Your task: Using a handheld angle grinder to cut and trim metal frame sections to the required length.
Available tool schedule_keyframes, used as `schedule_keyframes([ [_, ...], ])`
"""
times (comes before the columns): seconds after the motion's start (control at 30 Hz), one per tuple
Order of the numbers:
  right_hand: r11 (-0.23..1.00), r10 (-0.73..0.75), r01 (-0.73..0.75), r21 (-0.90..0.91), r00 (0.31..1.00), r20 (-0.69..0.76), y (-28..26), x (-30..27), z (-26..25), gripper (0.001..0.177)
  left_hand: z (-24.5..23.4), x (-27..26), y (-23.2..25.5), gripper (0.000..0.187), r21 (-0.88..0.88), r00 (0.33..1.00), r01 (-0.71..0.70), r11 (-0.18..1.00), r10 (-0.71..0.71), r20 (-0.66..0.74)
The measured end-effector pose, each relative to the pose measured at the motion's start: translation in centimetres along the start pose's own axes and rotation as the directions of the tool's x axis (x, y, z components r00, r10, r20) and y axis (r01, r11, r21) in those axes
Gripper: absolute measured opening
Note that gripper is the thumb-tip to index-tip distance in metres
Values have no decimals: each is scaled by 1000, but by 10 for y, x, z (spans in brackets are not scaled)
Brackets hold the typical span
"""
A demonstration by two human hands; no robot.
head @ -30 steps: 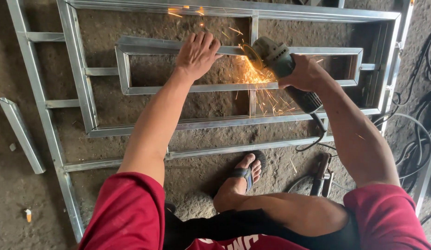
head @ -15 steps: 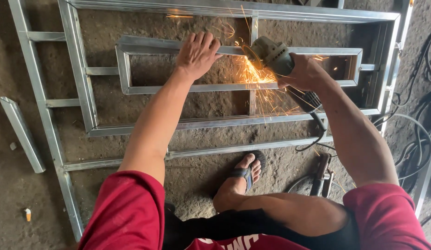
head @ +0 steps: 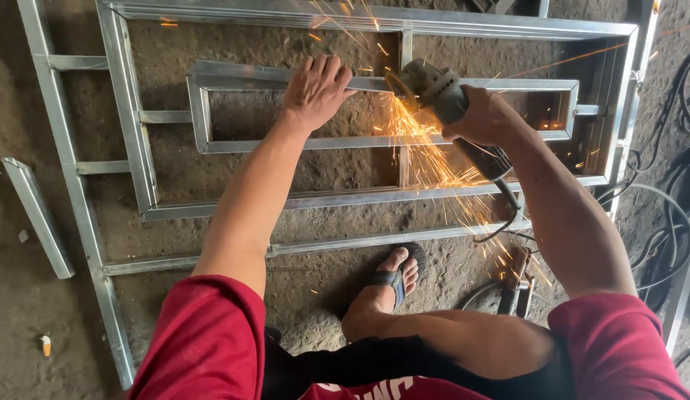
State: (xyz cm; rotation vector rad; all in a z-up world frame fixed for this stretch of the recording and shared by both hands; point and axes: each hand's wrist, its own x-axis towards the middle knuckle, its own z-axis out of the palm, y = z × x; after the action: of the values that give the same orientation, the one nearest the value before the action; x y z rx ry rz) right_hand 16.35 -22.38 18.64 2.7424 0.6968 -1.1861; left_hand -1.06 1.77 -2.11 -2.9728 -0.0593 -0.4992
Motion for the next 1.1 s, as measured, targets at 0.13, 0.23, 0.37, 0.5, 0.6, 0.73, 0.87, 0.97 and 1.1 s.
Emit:
schedule_keyframes([
  [0.13,992,-126,127,18,992,-30,16,11,9,55,5,0,0,47,-20,1000,10,1000,-10,16],
  [0.23,992,-129,129,-3,991,-43,22,15,11,65,10,0,0,48,-16,1000,7,1000,-6,16],
  [0.37,982,-170,173,75,984,-46,25,-1,-7,67,11,-3,1,48,-42,1000,15,999,-15,-20],
  [0.5,989,-59,69,127,995,-80,27,-6,-7,67,10,-2,0,53,-51,999,10,999,-11,-31],
  [0.6,985,-126,136,104,987,-98,34,3,3,59,3,0,-2,47,-26,999,15,1000,-16,-39],
  [0.73,980,-148,154,124,987,-56,29,-1,15,58,10,-2,1,46,-110,995,24,994,-13,94],
  [0.87,968,-200,203,149,979,-36,24,1,15,53,12,-1,-1,46,-108,994,31,994,-19,112],
  [0.97,975,-152,151,164,988,-6,16,-3,11,51,14,-1,0,48,-107,992,34,994,-20,123],
  [1.1,978,-156,159,136,987,-34,22,9,15,51,13,0,0,49,-90,993,37,995,-26,119],
])
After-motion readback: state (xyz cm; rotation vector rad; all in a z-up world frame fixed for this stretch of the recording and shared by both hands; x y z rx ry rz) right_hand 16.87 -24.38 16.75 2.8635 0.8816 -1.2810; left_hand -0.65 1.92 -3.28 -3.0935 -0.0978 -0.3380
